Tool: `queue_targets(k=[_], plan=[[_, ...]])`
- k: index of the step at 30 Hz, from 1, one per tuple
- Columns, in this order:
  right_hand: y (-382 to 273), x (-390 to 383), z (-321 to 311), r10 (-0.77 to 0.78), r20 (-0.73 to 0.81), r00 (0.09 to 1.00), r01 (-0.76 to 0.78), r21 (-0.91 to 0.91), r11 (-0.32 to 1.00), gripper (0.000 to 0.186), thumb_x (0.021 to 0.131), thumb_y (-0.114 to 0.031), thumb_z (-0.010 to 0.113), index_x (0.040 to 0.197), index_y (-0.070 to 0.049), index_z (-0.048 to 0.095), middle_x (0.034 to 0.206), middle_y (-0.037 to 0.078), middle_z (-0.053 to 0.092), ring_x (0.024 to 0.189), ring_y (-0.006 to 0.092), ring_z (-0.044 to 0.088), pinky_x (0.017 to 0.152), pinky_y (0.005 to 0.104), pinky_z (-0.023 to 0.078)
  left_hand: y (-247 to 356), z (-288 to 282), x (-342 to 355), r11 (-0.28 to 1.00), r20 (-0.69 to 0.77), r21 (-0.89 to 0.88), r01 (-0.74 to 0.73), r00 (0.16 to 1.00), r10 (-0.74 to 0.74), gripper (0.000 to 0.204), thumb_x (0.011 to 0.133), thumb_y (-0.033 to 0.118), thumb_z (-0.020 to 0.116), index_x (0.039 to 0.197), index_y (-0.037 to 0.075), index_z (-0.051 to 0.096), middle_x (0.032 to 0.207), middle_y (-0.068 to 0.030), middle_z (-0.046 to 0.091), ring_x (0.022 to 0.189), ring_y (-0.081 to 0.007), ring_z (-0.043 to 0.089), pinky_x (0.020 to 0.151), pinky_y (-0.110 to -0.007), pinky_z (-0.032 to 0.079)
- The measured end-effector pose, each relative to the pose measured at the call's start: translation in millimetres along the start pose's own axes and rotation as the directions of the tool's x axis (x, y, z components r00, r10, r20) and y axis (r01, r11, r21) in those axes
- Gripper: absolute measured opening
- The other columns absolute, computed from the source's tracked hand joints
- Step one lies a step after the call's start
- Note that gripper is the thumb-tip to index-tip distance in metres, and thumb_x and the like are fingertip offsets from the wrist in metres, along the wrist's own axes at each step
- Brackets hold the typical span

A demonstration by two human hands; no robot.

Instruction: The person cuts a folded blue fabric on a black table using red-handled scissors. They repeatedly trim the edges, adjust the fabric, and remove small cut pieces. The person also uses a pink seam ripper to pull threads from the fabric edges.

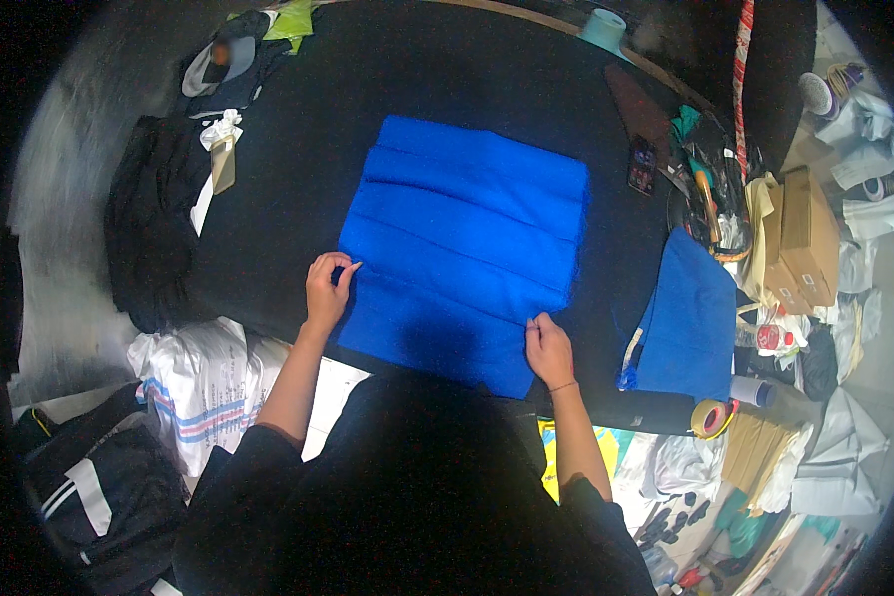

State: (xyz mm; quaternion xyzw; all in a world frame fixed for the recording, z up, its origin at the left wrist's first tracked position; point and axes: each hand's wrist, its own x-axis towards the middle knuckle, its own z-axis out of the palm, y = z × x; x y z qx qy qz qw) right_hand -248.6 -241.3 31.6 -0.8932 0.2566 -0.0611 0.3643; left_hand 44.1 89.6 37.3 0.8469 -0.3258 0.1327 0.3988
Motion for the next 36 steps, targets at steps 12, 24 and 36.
queue_targets(k=[12, 24, 36], plan=[[5, -2, 3, -0.124, -0.033, 0.992, 0.115, -0.194, 0.974, 0.022, 0.104, -0.020, 0.057, 0.089, -0.004, 0.055, 0.079, 0.024, 0.066, 0.079, 0.0468, 0.067, 0.074, 0.0574, 0.050, 12, 3, -6, 0.951, 0.308, 0.177, -0.252, 0.932, 0.190, 0.007, 0.098, 0.010, 0.069, 0.093, 0.005, 0.068, 0.092, -0.0088, 0.071, 0.086, -0.0306, 0.065, 0.077, -0.042, 0.046], [1, -1, 4, -0.112, -0.033, 0.993, 0.106, -0.154, 0.982, 0.022, 0.104, -0.020, 0.058, 0.091, -0.003, 0.055, 0.080, 0.026, 0.066, 0.081, 0.0482, 0.066, 0.074, 0.0584, 0.049, 11, -8, -26, 0.948, -0.158, 0.181, 0.263, 0.959, -0.236, 0.034, 0.096, 0.023, 0.076, 0.123, 0.010, 0.062, 0.135, -0.0137, 0.061, 0.128, -0.0368, 0.055, 0.107, -0.051, 0.035], [77, -23, -79, 0.355, -0.037, 0.934, -0.237, 0.679, 0.695, 0.021, 0.108, -0.021, 0.061, 0.093, -0.008, 0.067, 0.077, 0.000, 0.061, 0.070, 0.0070, 0.052, 0.064, 0.0261, 0.043, 48, 47, -37, 0.914, 0.457, 0.391, -0.110, 0.885, -0.089, 0.074, 0.107, 0.050, 0.053, 0.168, 0.013, 0.033, 0.178, -0.0184, 0.016, 0.165, -0.0381, 0.010, 0.130, -0.062, 0.003]])
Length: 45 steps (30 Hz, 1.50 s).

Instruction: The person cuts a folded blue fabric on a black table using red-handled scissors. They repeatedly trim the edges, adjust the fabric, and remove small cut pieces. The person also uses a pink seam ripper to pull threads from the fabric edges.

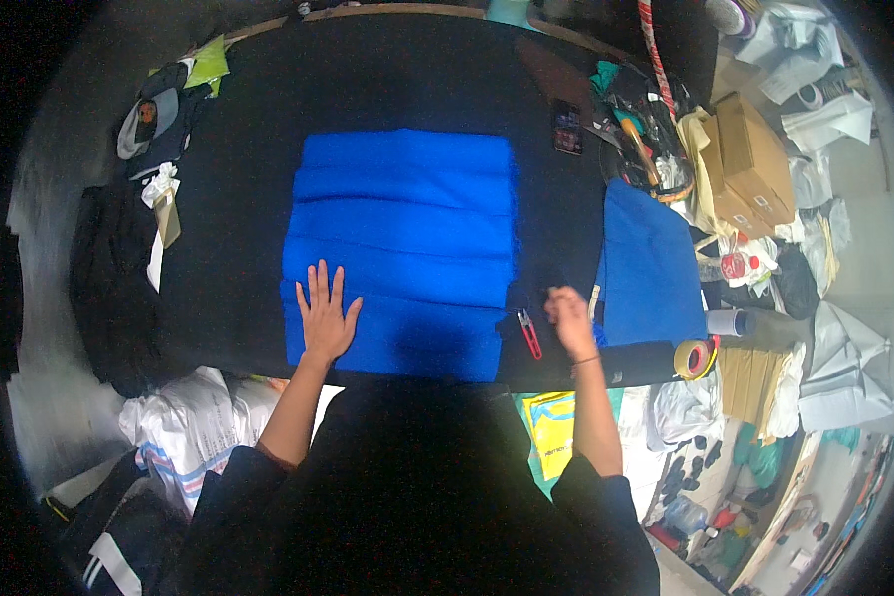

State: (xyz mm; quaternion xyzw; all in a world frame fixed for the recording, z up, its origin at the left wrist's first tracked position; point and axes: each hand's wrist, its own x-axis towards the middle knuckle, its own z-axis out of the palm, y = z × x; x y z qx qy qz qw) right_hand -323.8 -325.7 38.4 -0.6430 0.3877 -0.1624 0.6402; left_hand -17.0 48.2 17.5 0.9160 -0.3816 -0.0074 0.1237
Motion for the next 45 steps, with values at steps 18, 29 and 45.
queue_targets(k=[18, 29, 45], plan=[[0, -76, -164, -0.267, -0.494, 0.828, 0.023, -0.445, 0.895, 0.017, 0.106, -0.021, 0.068, 0.103, -0.010, 0.081, 0.130, 0.009, 0.062, 0.122, 0.0212, 0.059, 0.106, 0.0389, 0.048, -96, -9, -1, 0.739, -0.239, -0.581, 0.340, 0.797, -0.555, 0.024, 0.100, 0.028, 0.078, 0.103, 0.004, 0.074, 0.092, -0.0033, 0.064, 0.075, -0.0117, 0.057, 0.068, -0.028, 0.048], [20, -74, -70, -0.342, -0.331, 0.879, 0.015, -0.698, 0.716, 0.018, 0.097, -0.015, 0.077, 0.102, 0.003, 0.075, 0.086, 0.011, 0.067, 0.072, 0.0227, 0.064, 0.069, 0.0353, 0.051, -121, -30, -22, 0.608, -0.094, -0.778, 0.156, 0.929, -0.359, 0.020, 0.099, 0.018, 0.080, 0.089, 0.007, 0.067, 0.075, 0.0086, 0.055, 0.068, -0.0020, 0.045, 0.061, -0.021, 0.038], [11, -83, -60, -0.299, -0.357, 0.885, -0.016, -0.665, 0.746, 0.021, 0.100, -0.013, 0.073, 0.099, 0.002, 0.059, 0.078, 0.015, 0.066, 0.068, 0.0283, 0.066, 0.064, 0.0401, 0.052, -114, -38, -28, 0.695, -0.048, -0.706, 0.132, 0.971, -0.233, 0.024, 0.093, 0.005, 0.076, 0.117, 0.006, 0.072, 0.101, -0.0015, 0.068, 0.083, -0.0097, 0.056, 0.074, -0.025, 0.044]])
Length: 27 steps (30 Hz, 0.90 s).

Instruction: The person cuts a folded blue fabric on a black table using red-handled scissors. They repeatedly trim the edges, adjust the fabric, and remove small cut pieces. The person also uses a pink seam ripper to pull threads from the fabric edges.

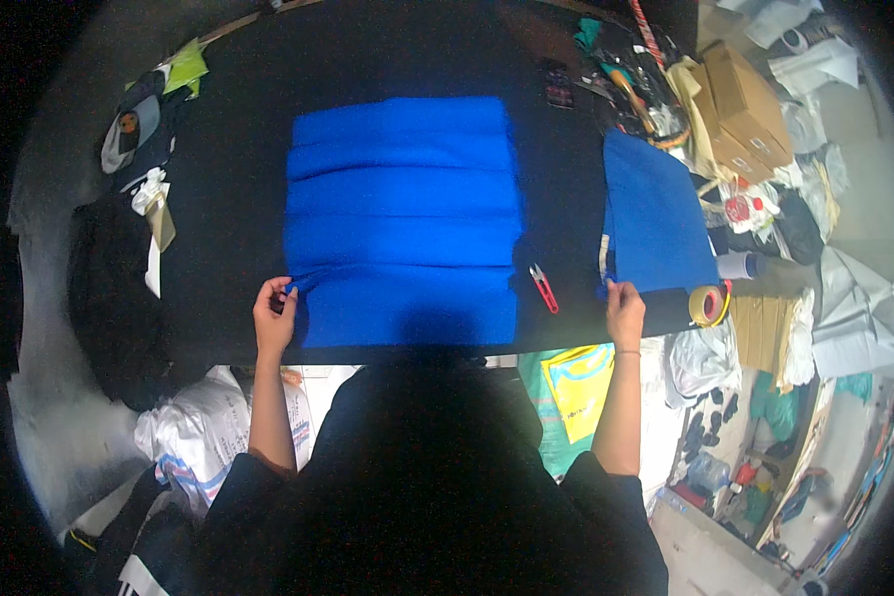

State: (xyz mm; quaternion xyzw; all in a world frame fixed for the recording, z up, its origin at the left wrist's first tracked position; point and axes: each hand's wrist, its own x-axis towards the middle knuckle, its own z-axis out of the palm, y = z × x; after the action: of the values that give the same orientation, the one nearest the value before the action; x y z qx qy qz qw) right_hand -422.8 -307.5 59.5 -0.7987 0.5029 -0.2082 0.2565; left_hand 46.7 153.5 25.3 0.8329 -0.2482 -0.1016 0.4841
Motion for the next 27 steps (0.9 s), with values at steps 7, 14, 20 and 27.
queue_targets(k=[7, 14, 20, 27], plan=[[-22, -21, -6, 0.092, 0.030, 0.995, -0.088, -0.110, 0.990, 0.072, 0.078, -0.018, 0.095, 0.137, -0.006, 0.054, 0.110, 0.012, 0.065, 0.089, 0.0218, 0.069, 0.076, 0.0344, 0.058, 102, 44, 6, 0.853, 0.096, 0.285, -0.438, 0.898, 0.429, 0.028, 0.087, 0.014, 0.079, 0.114, 0.009, 0.073, 0.118, -0.0101, 0.071, 0.117, -0.0312, 0.063, 0.103, -0.044, 0.041], [-42, -27, -23, 0.020, -0.086, 0.996, -0.025, -0.056, 0.998, 0.082, 0.074, -0.019, 0.097, 0.147, -0.012, 0.059, 0.125, 0.011, 0.055, 0.088, 0.0186, 0.060, 0.084, 0.0333, 0.057, 137, 151, -5, 0.778, 0.457, 0.022, -0.628, 0.698, 0.551, 0.045, 0.089, 0.023, 0.081, 0.128, 0.005, 0.069, 0.124, -0.0120, 0.068, 0.119, -0.0327, 0.061, 0.103, -0.045, 0.044], [-46, -19, -27, -0.061, -0.365, 0.929, 0.051, -0.037, 0.998, 0.014, 0.105, -0.012, 0.068, 0.099, 0.001, 0.073, 0.066, 0.006, 0.063, 0.058, 0.0109, 0.054, 0.057, 0.0293, 0.046, 139, 175, -7, 0.757, 0.514, 0.160, -0.634, 0.708, 0.484, 0.051, 0.089, 0.033, 0.082, 0.130, 0.006, 0.071, 0.124, -0.0126, 0.064, 0.119, -0.0318, 0.057, 0.103, -0.045, 0.041], [-77, -44, 71, -0.244, 0.179, 0.953, 0.279, -0.207, 0.938, 0.037, 0.098, -0.027, 0.075, 0.123, -0.002, 0.066, 0.111, 0.020, 0.062, 0.106, 0.0414, 0.065, 0.091, 0.0468, 0.055, 164, 180, -5, 0.700, 0.649, -0.013, -0.714, 0.526, 0.549, 0.040, 0.085, 0.037, 0.085, 0.112, 0.008, 0.077, 0.124, -0.0137, 0.064, 0.120, -0.0337, 0.057, 0.100, -0.046, 0.044]])
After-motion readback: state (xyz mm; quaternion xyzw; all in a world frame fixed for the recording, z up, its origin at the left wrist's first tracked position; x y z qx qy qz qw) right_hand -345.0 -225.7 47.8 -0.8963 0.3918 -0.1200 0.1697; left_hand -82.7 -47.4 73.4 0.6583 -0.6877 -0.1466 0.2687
